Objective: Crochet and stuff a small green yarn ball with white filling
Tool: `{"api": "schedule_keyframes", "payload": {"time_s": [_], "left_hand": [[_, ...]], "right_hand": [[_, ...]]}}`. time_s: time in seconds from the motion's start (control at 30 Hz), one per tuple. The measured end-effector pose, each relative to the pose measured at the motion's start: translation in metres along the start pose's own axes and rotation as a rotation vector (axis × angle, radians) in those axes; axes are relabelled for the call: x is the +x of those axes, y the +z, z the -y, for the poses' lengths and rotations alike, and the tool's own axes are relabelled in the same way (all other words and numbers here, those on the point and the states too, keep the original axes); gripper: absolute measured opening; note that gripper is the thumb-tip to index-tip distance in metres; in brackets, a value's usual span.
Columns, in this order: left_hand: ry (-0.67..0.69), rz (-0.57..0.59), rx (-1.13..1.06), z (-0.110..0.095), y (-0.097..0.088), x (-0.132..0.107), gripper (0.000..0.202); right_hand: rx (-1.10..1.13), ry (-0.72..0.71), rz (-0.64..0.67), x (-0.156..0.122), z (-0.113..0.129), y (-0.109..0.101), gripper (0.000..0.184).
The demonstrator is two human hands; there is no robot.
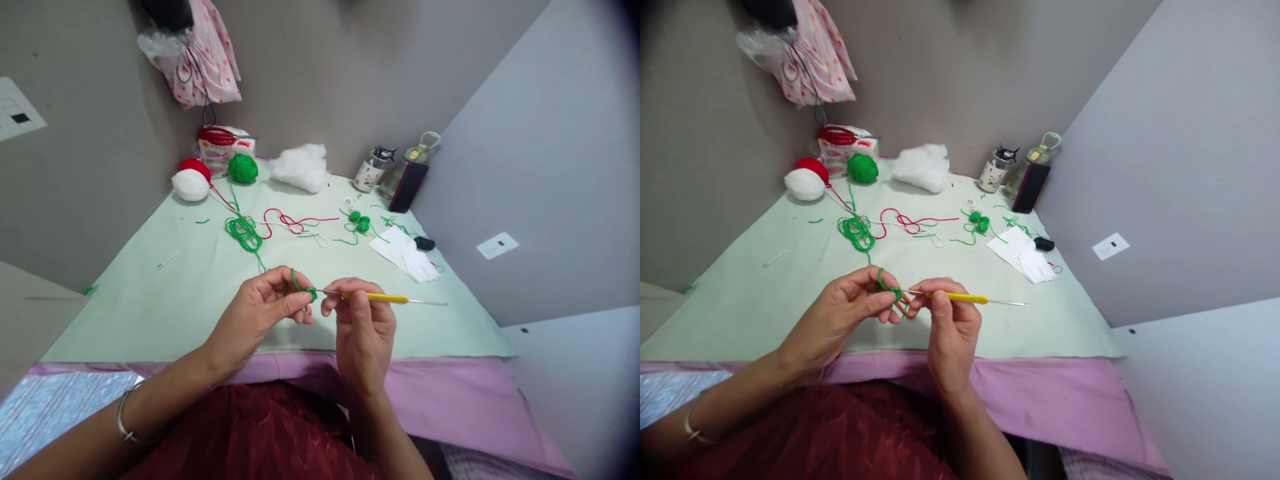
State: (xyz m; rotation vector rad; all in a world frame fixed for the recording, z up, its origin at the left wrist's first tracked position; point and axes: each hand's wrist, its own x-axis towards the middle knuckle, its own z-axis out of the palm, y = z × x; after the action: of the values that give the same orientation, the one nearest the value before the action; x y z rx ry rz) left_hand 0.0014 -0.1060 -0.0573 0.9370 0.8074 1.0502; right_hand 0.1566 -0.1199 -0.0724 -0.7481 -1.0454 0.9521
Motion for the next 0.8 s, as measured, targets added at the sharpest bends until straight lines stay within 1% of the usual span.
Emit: {"api": "schedule_keyframes", "payload": {"time_s": [0.13, 0.5, 0.6, 0.73, 0.8], "left_hand": [[0.005, -0.006, 0.013, -0.0004, 0.0006, 0.0, 0.014], [-0.004, -0.003, 0.022, 0.0009, -0.0022, -0.0002, 0.016], [-0.005, 0.016, 0.03, 0.0011, -0.0015, -0.0001, 0.016], [0.03, 0.053, 0.034, 0.0025, -0.0011, 0.0001, 0.016], [0.046, 0.053, 0.026, 0.0033, -0.0011, 0.0002, 0.017]], "right_hand": [[-0.003, -0.006, -0.024, 0.0015, 0.0009, 0.0003, 0.019], [0.03, 0.006, -0.011, 0.001, -0.0002, -0.0027, 0.018], [0.039, 0.017, -0.002, 0.0007, -0.0015, -0.0015, 0.018], [0.062, 0.035, 0.019, -0.001, -0.0038, 0.0015, 0.017], [0.065, 0.035, 0.01, -0.0018, -0.0045, 0.0022, 0.016]]}}
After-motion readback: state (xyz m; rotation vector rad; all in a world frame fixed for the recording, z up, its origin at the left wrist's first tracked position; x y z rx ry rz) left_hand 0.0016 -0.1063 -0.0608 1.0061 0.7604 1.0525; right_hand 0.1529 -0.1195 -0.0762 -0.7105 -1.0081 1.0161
